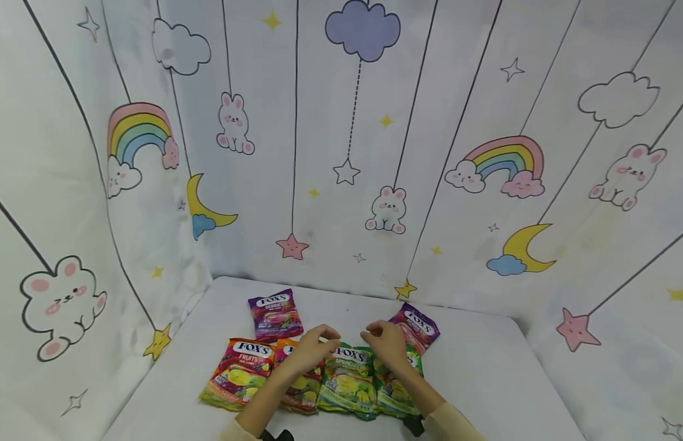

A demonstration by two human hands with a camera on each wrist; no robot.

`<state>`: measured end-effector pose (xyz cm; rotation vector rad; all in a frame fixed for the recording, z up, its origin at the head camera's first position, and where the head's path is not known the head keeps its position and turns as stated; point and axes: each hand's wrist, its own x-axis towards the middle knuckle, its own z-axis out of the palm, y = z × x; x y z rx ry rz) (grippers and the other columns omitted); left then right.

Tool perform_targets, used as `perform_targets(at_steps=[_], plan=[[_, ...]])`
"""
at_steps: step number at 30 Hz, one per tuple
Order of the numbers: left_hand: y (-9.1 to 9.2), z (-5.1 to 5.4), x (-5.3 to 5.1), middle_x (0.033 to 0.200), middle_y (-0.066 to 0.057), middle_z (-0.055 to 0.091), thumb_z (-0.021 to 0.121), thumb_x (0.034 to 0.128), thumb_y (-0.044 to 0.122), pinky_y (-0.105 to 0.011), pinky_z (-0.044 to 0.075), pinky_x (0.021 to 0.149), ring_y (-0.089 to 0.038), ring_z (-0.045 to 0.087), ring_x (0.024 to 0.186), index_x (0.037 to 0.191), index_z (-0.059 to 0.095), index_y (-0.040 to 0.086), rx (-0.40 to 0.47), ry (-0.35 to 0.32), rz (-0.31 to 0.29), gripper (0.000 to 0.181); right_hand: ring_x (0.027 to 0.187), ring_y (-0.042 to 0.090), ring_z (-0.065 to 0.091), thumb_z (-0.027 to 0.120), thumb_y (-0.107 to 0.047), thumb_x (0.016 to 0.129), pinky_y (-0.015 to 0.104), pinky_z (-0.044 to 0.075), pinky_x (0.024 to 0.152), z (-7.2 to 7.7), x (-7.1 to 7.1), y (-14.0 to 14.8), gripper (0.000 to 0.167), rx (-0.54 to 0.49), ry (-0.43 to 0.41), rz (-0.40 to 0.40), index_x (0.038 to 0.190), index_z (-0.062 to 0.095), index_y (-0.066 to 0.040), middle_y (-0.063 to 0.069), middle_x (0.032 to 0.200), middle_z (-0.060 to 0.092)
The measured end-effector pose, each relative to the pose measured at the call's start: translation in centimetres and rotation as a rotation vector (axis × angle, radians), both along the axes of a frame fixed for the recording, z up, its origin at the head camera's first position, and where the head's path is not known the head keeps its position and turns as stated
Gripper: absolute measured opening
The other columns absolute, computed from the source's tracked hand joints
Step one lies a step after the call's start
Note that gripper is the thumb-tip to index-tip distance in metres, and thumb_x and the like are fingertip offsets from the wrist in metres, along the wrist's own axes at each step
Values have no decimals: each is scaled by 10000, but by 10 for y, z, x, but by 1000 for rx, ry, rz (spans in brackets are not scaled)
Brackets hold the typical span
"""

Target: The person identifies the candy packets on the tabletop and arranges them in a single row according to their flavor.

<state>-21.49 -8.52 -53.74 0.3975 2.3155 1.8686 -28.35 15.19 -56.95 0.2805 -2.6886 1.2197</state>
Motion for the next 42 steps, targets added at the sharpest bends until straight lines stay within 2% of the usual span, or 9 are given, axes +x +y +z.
perform_targets(at_steps=[5,11,18,23,30,33,38,42], plan=[[-9,2,-3,1204,-144,642,595,1072,270,-592,554,900,-436,647,1078,1256,628,25,6,5,45,309,808,173,657,783,-241,933,382,562,703,5,-5,-20,199,-27,-23,53,1039,768,-74,29,924,723],[-19,3,-3,1207,-163,654,599,1067,291,-595,554,879,-438,654,1078,1266,620,16,-13,4,99,340,858,179,682,786,-320,925,391,568,746,9,-14,-40,234,30,-51,32,1041,780,-118,6,950,741],[-30,2,-5,1231,-168,628,585,1066,272,-539,568,868,-314,657,1013,1246,635,15,-41,42,173,318,873,210,676,801,-282,910,453,564,817,15,-23,-58,201,12,-96,8,1016,786,-112,26,942,738],[-40,1,-7,1265,-188,615,575,1063,280,-485,572,857,-312,660,1034,1264,625,-3,-77,62,227,351,878,223,679,808,-294,903,445,568,797,16,-27,-72,216,7,-126,17,1008,783,-107,36,942,741],[-55,2,-11,1200,-137,661,594,1052,250,-464,570,882,-336,679,1058,1268,642,17,-68,24,324,322,859,221,665,811,-304,898,431,558,767,17,-33,-92,234,10,-155,39,996,780,-94,45,942,741],[-59,2,-12,1201,-138,666,586,1052,222,-472,575,877,-351,686,1059,1270,644,16,-58,16,346,306,851,215,657,816,-303,896,426,553,763,16,-37,-100,236,15,-164,40,993,778,-92,45,940,737],[-66,1,-14,1276,-174,618,596,1053,208,-526,551,914,-368,642,1087,1241,670,9,-52,9,387,283,826,193,643,818,-304,894,410,541,746,15,-42,-110,240,17,-193,45,995,776,-91,36,933,734],[-73,0,-13,1300,-172,614,602,1049,233,-524,528,925,-381,617,1132,1264,662,7,-74,-8,432,318,785,174,643,812,-315,897,394,540,734,13,-43,-114,264,0,-229,68,1012,770,-81,37,925,727]])
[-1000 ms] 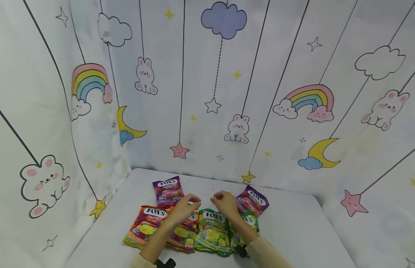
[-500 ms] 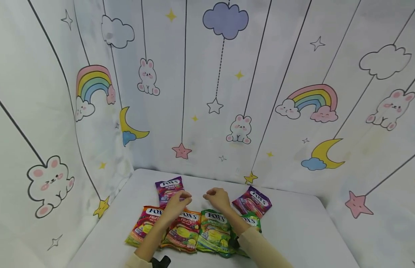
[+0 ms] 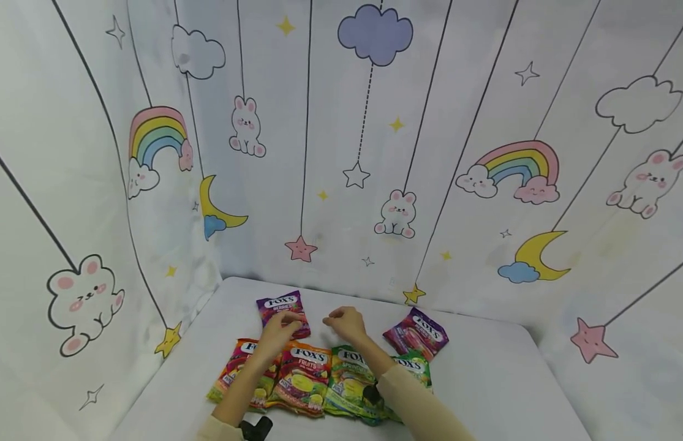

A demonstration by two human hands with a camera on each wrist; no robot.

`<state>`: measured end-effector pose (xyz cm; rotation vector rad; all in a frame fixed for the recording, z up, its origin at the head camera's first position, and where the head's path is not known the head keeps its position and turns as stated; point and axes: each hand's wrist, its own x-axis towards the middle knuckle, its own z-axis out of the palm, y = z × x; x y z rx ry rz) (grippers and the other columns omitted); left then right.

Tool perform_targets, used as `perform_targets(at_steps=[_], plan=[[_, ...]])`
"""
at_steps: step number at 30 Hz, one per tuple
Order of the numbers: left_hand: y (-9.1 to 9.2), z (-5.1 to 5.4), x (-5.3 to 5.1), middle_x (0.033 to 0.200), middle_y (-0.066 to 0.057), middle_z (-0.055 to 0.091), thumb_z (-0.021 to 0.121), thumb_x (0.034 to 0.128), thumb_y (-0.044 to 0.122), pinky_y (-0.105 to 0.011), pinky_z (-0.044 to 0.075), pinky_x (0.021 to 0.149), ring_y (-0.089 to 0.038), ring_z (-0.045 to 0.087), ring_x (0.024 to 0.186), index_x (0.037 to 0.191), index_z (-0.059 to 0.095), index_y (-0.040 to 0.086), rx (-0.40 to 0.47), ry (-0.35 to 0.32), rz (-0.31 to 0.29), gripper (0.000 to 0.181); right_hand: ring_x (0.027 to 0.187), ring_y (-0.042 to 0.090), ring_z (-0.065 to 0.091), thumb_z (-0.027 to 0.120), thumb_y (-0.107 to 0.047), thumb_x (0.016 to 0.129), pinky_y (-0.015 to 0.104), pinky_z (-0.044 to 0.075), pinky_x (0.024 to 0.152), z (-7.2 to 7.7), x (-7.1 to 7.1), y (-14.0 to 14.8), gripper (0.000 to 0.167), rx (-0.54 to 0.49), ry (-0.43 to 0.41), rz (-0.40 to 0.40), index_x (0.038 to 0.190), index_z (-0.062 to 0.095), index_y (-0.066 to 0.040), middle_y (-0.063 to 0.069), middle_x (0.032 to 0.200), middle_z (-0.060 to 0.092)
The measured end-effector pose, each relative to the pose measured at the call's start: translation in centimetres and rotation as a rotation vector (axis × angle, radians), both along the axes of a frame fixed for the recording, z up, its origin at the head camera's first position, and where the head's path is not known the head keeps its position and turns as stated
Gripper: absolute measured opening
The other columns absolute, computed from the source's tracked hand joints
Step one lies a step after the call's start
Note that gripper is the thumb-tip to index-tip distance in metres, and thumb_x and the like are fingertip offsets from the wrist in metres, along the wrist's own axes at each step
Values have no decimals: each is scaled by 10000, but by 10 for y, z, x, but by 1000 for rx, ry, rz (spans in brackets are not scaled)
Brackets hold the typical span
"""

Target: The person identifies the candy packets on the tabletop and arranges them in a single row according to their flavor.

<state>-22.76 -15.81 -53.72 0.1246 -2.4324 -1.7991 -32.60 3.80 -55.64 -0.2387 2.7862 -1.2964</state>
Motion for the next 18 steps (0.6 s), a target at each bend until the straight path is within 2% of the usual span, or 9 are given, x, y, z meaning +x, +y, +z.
perform_targets(at_steps=[5,10,13,18], plan=[[-11,-6,-3,1279,-176,632,599,1051,254,-485,534,878,-390,613,1129,1265,650,4,-6,-2,35,333,730,153,670,810,-307,902,399,560,720,-4,-1,-6,298,-28,-21,40,1042,763,-49,43,892,730],[-20,-12,-5,1294,-172,622,630,1046,342,-497,533,917,-399,604,1160,1259,653,14,13,-17,50,392,740,156,686,796,-313,918,429,568,779,-7,-3,-13,316,-23,-51,62,1068,757,-38,38,865,738],[-24,-14,-4,1292,-182,628,634,1036,372,-530,534,935,-418,606,1170,1267,642,4,13,-31,59,435,758,167,683,793,-314,922,413,566,760,-8,-2,-17,320,-12,-76,65,1076,752,-37,37,864,733],[-31,-17,-6,1289,-190,641,624,1039,328,-557,498,965,-386,601,1173,1276,641,-4,17,-41,79,408,794,197,685,808,-306,910,399,577,726,-8,-2,-26,314,4,-79,41,1062,753,-36,61,913,731]])
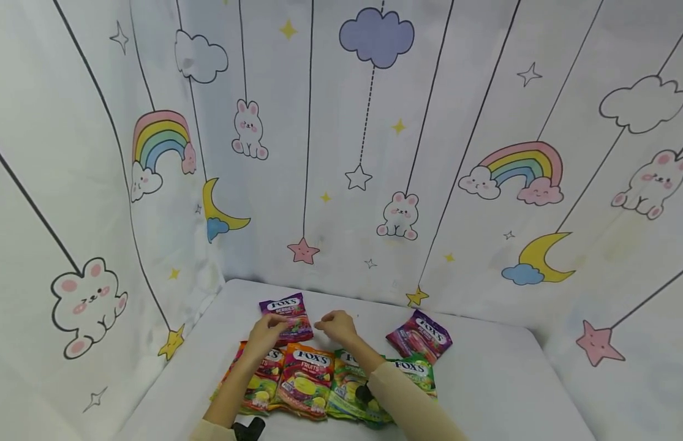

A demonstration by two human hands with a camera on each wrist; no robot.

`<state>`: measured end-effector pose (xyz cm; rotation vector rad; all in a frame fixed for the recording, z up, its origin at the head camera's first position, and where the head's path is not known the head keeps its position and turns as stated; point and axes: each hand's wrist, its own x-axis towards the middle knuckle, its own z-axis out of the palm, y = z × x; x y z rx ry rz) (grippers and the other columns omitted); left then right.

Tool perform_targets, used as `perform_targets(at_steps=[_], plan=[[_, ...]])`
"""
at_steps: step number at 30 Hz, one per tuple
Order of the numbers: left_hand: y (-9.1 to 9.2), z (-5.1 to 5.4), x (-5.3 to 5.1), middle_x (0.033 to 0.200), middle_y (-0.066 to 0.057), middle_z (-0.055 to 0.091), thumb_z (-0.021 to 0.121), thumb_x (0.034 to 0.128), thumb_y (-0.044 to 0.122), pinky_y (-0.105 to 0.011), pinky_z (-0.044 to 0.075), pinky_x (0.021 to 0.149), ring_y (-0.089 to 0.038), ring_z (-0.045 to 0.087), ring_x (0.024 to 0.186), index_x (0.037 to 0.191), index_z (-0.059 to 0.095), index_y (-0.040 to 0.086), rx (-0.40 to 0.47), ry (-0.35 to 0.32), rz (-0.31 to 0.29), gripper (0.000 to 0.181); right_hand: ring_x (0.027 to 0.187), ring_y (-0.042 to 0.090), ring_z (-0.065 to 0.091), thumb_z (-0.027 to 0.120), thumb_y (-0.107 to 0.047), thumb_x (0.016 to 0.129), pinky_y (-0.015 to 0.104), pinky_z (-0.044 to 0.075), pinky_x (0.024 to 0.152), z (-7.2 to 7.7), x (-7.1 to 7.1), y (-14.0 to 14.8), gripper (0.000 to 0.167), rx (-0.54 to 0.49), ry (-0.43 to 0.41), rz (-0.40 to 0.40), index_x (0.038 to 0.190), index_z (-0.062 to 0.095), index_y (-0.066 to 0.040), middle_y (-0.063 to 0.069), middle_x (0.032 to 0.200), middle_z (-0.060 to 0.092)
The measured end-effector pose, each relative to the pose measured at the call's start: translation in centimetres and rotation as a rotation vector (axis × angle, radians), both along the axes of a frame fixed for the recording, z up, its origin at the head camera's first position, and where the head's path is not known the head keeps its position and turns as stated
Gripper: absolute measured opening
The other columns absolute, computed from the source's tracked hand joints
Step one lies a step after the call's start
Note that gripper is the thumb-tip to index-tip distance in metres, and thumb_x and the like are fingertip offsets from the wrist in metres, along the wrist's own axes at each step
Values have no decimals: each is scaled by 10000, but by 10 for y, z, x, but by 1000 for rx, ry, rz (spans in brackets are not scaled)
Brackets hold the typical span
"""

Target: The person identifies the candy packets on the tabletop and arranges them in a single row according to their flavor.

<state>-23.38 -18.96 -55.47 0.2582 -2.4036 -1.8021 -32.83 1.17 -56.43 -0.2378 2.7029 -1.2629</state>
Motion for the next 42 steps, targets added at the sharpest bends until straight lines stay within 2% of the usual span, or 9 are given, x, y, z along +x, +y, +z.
perform_targets(at_steps=[5,13,22,29,34,39,42], plan=[[-6,-4,-5,1272,-194,647,605,1046,259,-535,491,969,-372,604,1160,1279,645,-16,0,-1,23,363,829,214,670,816,-306,905,414,584,747,-1,-2,-9,306,26,1,-25,1053,756,-45,74,960,721],[-14,-6,-4,1280,-232,624,575,1056,224,-535,511,972,-409,605,1172,1299,611,-42,29,-25,66,362,768,170,653,800,-318,916,362,558,693,-6,-6,-25,297,32,10,-6,1046,762,-54,26,866,715],[-23,-9,-7,1267,-259,617,577,1045,226,-488,529,877,-396,615,1057,1286,602,-56,41,-44,108,371,789,206,656,838,-304,872,380,576,708,-2,-5,-39,322,97,68,-7,1021,759,-30,64,921,731],[-28,-12,-9,1298,-275,606,578,1018,240,-541,461,1005,-399,570,1182,1286,594,-53,-7,-82,157,397,937,260,702,851,-250,850,401,595,806,-1,-8,-45,424,97,76,23,1170,749,8,123,1071,756],[-29,-13,-13,1272,-279,612,580,1013,271,-545,488,977,-401,590,1148,1262,594,-53,-31,-107,148,409,940,240,703,831,-232,874,377,601,798,-5,-13,-49,411,79,51,19,1198,742,5,126,1078,754],[-29,-11,-17,1234,-281,617,577,1010,280,-494,526,889,-377,614,1063,1239,599,-63,-50,-117,130,414,871,209,687,809,-233,909,336,600,702,-6,-16,-51,345,73,38,3,1155,756,4,125,1044,746],[-29,-10,-18,1234,-284,608,579,1012,285,-492,521,888,-374,606,1060,1242,594,-69,-49,-127,114,422,839,205,671,800,-219,910,329,589,673,-5,-17,-51,311,69,26,2,1124,766,3,119,1008,740]])
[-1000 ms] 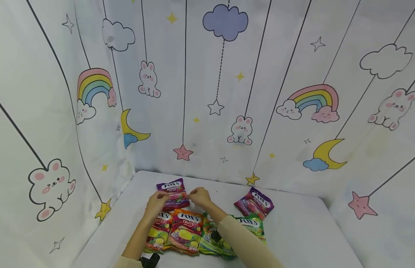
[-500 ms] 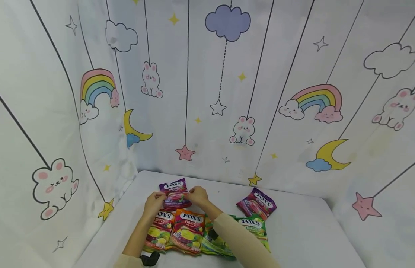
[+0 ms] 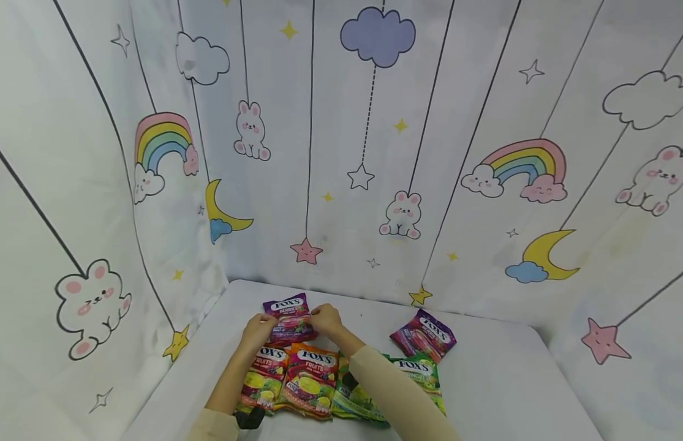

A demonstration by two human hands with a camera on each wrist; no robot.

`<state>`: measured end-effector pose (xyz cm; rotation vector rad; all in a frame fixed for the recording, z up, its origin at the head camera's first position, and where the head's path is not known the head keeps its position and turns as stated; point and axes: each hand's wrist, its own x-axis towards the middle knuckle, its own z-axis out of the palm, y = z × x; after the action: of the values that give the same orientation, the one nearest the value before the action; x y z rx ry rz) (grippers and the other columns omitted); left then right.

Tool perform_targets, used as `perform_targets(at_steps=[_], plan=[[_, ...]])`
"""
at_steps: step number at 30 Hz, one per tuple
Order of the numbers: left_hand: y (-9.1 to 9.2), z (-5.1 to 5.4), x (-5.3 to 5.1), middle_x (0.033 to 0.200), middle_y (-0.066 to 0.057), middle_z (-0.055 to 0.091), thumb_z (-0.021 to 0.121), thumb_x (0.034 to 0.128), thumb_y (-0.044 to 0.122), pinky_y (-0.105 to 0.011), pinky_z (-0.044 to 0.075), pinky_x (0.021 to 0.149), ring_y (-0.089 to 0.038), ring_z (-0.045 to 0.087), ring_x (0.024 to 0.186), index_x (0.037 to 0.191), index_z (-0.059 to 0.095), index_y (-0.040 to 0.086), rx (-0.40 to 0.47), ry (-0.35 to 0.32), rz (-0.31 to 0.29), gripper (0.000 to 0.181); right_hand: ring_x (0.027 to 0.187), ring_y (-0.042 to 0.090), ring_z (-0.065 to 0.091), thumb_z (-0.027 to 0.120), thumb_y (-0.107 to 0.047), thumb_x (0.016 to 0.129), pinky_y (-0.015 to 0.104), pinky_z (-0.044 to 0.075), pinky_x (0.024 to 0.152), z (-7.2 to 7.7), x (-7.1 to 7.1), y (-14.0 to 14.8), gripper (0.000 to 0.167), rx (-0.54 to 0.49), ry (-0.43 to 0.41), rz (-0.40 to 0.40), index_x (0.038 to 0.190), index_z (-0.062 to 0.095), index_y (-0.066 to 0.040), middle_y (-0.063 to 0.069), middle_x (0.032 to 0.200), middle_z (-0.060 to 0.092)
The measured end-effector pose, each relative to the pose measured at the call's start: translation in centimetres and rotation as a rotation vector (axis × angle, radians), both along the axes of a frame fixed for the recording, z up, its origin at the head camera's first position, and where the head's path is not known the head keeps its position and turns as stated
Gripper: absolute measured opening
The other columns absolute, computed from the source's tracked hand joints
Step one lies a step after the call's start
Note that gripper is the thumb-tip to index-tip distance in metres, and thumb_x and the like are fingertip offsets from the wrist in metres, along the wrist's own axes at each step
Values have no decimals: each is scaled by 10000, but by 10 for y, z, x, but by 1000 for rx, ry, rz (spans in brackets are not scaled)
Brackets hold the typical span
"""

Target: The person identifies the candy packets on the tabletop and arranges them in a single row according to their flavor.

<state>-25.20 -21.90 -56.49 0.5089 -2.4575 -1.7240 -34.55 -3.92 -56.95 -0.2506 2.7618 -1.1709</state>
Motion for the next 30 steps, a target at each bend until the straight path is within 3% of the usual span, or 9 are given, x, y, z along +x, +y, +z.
perform_targets(at_steps=[6,15,25,30], plan=[[1,4,-4,1245,-285,598,566,1021,323,-509,514,906,-384,595,1073,1250,580,-70,-5,-27,-22,455,867,204,656,818,-205,876,351,579,757,4,-3,0,308,8,-7,7,1099,776,4,108,995,742],[5,9,-7,1275,-302,583,569,1019,340,-554,494,965,-416,582,1125,1263,569,-74,18,-29,-38,481,813,193,660,827,-216,888,344,580,716,2,-4,-2,293,-48,-55,-21,1055,767,17,94,931,725],[6,3,-6,1271,-298,577,562,1028,352,-550,500,954,-407,583,1115,1269,552,-82,-19,-19,-42,496,867,210,669,875,-171,829,351,582,761,-5,-6,-1,273,-66,-34,-20,1006,771,9,107,943,729],[5,7,-10,1246,-273,598,570,1026,337,-551,487,963,-398,585,1119,1239,573,-62,-6,-17,-57,452,849,194,673,868,-110,824,330,581,727,0,-8,-2,244,-98,-42,-11,1027,788,1,100,948,743]])
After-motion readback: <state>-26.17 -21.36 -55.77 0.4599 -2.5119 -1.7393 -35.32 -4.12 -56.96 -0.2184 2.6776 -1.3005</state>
